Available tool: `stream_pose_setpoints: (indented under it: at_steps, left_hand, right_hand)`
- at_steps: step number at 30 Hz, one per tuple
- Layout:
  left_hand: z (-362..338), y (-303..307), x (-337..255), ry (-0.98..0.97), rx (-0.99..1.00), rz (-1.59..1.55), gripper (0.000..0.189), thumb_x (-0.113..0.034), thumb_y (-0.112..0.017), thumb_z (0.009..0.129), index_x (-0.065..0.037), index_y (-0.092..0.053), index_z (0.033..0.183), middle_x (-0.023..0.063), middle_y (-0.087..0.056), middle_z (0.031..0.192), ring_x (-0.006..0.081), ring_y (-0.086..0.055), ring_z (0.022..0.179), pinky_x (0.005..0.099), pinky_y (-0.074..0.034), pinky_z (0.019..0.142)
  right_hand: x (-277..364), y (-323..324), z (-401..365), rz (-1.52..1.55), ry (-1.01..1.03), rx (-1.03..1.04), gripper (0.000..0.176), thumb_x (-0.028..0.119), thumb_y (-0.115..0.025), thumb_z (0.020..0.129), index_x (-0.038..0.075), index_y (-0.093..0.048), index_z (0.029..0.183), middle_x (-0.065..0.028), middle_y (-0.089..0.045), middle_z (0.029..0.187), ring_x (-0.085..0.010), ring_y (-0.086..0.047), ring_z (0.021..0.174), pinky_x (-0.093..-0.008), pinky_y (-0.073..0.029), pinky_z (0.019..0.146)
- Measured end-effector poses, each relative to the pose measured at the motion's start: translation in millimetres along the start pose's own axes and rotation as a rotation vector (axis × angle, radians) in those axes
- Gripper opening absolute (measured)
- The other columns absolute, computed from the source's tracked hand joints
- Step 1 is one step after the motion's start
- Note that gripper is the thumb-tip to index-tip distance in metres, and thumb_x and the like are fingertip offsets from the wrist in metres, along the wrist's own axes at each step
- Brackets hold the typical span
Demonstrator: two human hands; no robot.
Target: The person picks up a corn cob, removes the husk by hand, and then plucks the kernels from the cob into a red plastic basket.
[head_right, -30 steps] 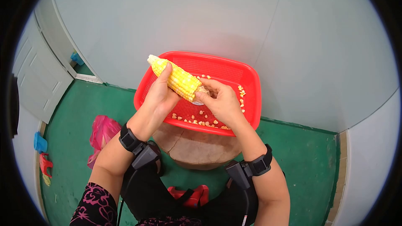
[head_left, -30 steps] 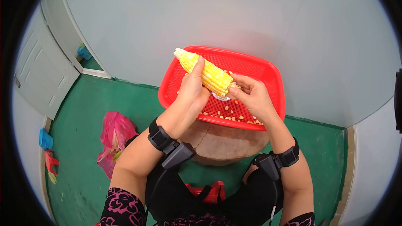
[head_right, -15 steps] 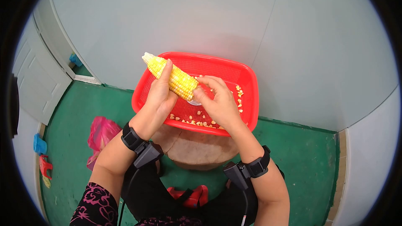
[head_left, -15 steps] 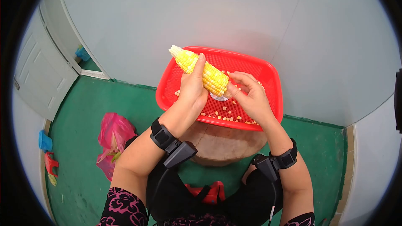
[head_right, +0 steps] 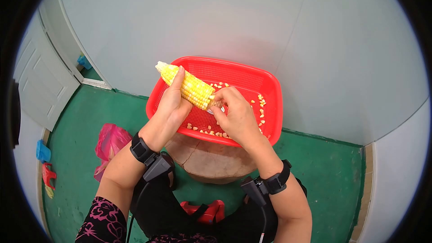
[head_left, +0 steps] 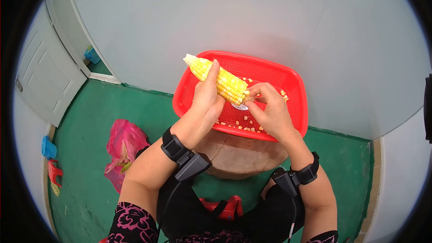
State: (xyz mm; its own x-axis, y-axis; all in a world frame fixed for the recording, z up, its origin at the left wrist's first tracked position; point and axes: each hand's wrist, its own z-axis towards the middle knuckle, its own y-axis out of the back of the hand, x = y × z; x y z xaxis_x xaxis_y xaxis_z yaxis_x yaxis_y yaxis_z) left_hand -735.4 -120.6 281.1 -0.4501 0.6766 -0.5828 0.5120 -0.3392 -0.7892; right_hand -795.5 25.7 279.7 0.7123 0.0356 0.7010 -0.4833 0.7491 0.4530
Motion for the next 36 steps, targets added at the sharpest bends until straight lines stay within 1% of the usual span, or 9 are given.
stream_pose_setpoints:
  at_steps: [9,12,21,24,27,28,31,35,36]
  left_hand:
    - [3.3,3.4,8.5,-0.007,0.014,0.018,0.04,-0.024,-0.062,0.084,0.001,-0.045,0.112,0.0084,-0.051,0.106,0.0195,-0.05,0.099,0.0376,-0.042,0.087]
    - [1.5,1.2,7.1,-0.004,0.018,0.02,0.041,-0.024,-0.062,0.084,0.0,-0.045,0.112,0.0081,-0.051,0.105,0.0191,-0.051,0.098,0.0372,-0.043,0.086]
    - [-4.8,-6.2,-4.4,0.106,0.018,-0.073,0.034,-0.01,-0.058,0.082,0.001,-0.044,0.112,0.0095,-0.049,0.109,0.0221,-0.047,0.104,0.039,-0.036,0.094]
    - [3.1,-0.1,-5.2,0.027,0.001,-0.04,0.034,-0.009,-0.058,0.082,0.002,-0.044,0.111,0.0103,-0.049,0.11,0.0223,-0.047,0.105,0.0385,-0.037,0.094]
    - [3.0,2.9,-5.1,0.036,0.025,0.042,0.036,-0.013,-0.052,0.087,-0.002,-0.039,0.119,0.0103,-0.045,0.118,0.0255,-0.043,0.112,0.0463,-0.033,0.099]
    - [1.7,2.6,-4.6,0.037,0.025,0.035,0.035,-0.011,-0.054,0.086,-0.001,-0.04,0.116,0.0101,-0.046,0.115,0.0245,-0.045,0.109,0.0437,-0.035,0.096]
    - [-2.9,-1.9,-1.2,0.054,0.029,0.03,0.032,-0.01,-0.058,0.084,0.0,-0.044,0.111,0.0094,-0.05,0.107,0.0222,-0.05,0.102,0.0386,-0.04,0.092]
    - [-9.6,-6.2,-0.6,0.088,0.051,0.027,0.033,-0.015,-0.059,0.085,-0.002,-0.045,0.111,0.0086,-0.051,0.106,0.0207,-0.051,0.101,0.0387,-0.042,0.09]
    - [-10.4,-6.7,-0.2,0.094,0.064,0.02,0.033,-0.017,-0.059,0.085,-0.002,-0.045,0.111,0.0085,-0.051,0.106,0.0203,-0.05,0.101,0.0387,-0.042,0.09]
  right_hand:
    - [-2.6,2.9,-0.8,-0.128,0.011,0.039,0.02,0.006,-0.066,0.072,-0.002,-0.057,0.088,-0.0104,-0.056,0.082,-0.0253,-0.058,0.073,-0.0336,-0.047,0.063]
    - [-5.5,4.8,-0.4,-0.172,0.099,0.01,0.017,0.006,-0.066,0.071,-0.001,-0.057,0.083,-0.0098,-0.056,0.08,-0.025,-0.058,0.069,-0.0335,-0.047,0.061]
    - [-2.8,13.3,1.4,-0.095,-0.001,0.041,0.01,0.005,-0.062,0.071,0.001,-0.053,0.075,-0.0107,-0.057,0.077,-0.0248,-0.058,0.07,-0.033,-0.046,0.062]
    - [-6.1,21.5,3.8,-0.054,-0.069,0.004,0.009,0.005,-0.059,0.071,0.001,-0.053,0.076,-0.0114,-0.058,0.076,-0.0235,-0.058,0.069,-0.0321,-0.047,0.064]
    - [-13.2,22.7,5.1,-0.02,-0.257,0.012,0.013,0.007,-0.059,0.071,-0.001,-0.055,0.081,-0.0115,-0.06,0.079,-0.0219,-0.059,0.075,-0.0316,-0.048,0.07]
    - [-16.8,20.9,4.5,0.031,-0.321,0.002,0.014,0.007,-0.059,0.071,-0.001,-0.055,0.082,-0.0115,-0.061,0.08,-0.0215,-0.06,0.076,-0.0317,-0.048,0.071]
    - [-14.7,11.8,4.5,-0.049,-0.174,-0.019,0.022,0.012,-0.062,0.073,-0.001,-0.056,0.09,-0.0114,-0.062,0.085,-0.0209,-0.06,0.081,-0.0322,-0.048,0.073]
    - [-11.0,3.9,5.2,0.221,-0.354,0.091,0.04,0.024,-0.068,0.077,-0.001,-0.052,0.105,-0.0112,-0.062,0.094,-0.0185,-0.06,0.082,-0.0311,-0.048,0.073]
    - [-10.2,5.1,6.0,0.311,-0.356,0.105,0.038,0.023,-0.067,0.078,-0.001,-0.053,0.105,-0.0108,-0.062,0.093,-0.0172,-0.06,0.082,-0.0301,-0.048,0.072]
